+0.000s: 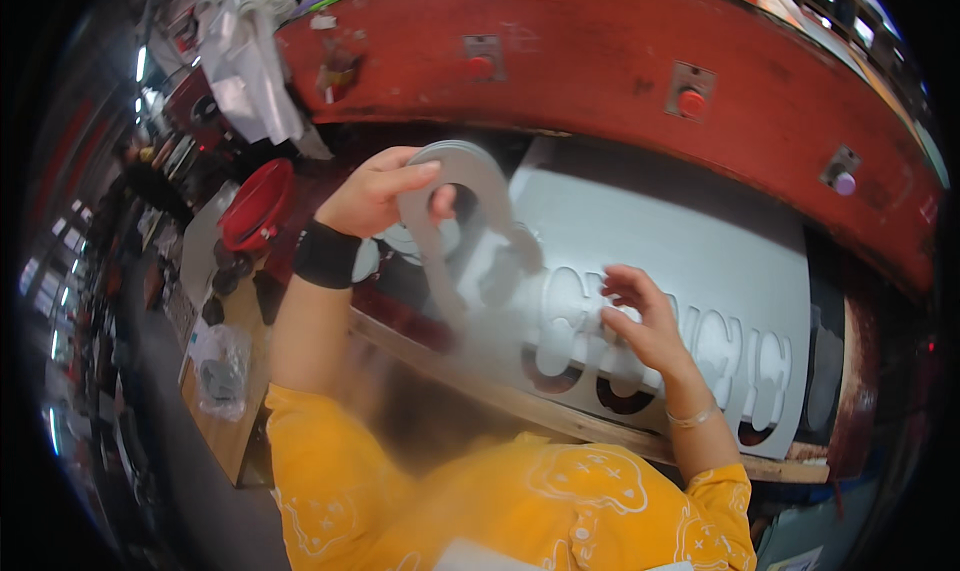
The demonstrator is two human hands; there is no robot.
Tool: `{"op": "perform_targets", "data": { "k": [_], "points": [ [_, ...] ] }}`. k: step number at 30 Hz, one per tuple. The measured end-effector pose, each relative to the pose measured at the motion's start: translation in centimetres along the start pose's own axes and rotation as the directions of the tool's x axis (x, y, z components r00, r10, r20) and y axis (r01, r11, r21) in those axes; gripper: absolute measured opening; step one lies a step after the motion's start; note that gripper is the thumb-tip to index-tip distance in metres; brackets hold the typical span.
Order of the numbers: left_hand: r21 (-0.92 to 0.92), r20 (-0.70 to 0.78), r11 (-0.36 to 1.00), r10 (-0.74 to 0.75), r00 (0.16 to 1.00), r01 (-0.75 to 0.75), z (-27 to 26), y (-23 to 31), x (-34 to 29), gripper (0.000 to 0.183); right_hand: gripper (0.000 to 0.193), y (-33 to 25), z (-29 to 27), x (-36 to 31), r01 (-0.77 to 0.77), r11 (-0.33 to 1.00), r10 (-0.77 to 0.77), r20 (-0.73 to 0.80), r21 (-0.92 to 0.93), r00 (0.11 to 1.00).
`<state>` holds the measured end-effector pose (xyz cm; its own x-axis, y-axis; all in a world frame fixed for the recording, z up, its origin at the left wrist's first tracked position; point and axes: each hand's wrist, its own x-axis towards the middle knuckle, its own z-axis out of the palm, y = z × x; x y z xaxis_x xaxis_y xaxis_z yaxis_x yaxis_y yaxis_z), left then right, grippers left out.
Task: The person repeatedly rubs a gray shoe insole against a white sheet on a red machine, then removes cut-out shapes from the sheet and places them aside. The person continues the cycle by feeding new sheets and rubbing additional insoles.
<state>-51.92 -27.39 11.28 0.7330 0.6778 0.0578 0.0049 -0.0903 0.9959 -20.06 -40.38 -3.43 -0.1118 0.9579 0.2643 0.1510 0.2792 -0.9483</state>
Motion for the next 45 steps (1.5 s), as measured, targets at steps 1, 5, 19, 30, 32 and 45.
{"op": "perform_targets", "data": {
  "k": [1, 5, 19, 30, 32, 45],
  "points": [
    [0.02, -0.035, 1.0, -0.021, 0.999, 0.022, -2.0, 0.0, -1.4, 0.032, 0.042, 0.8, -0.5, -0.3, -0.062, 0.998, 0.063, -0.019, 0.008, 0.998],
    [0.347, -0.369, 0.921, -0.04, 0.928, 0.177, -9.6, -0.7, -5.8, 0.024, 0.035, 2.8, -1.6, -0.8, -0.166, 0.985, 0.169, -0.068, 0.054, 0.983],
    [0.809, -0.513, 0.506, 0.361, 0.779, 0.299, -4.8, -19.2, -9.4, 0.057, 0.03, 2.8, -6.1, -8.3, -0.299, 0.815, 0.096, -0.393, -0.497, 0.915],
    [0.463, -0.421, 0.867, 0.033, 0.907, 0.184, 11.1, -19.2, -8.3, 0.06, 0.05, 1.6, -20.9, -27.9, -0.829, 0.309, 0.241, -0.805, -0.466, 0.542],
    [0.454, -0.537, 0.837, -0.015, 0.843, 0.304, 11.4, -18.2, -7.0, 0.052, 0.035, 1.2, -21.2, -27.1, -0.667, 0.592, 0.081, -0.789, -0.454, 0.609],
    [0.335, -0.652, 0.816, -0.16, 0.741, 0.471, 10.6, -13.6, -12.8, 0.057, 0.02, -3.0, -22.0, -33.9, -0.766, 0.642, 0.496, -0.741, -0.038, 0.453]
  ]
}}
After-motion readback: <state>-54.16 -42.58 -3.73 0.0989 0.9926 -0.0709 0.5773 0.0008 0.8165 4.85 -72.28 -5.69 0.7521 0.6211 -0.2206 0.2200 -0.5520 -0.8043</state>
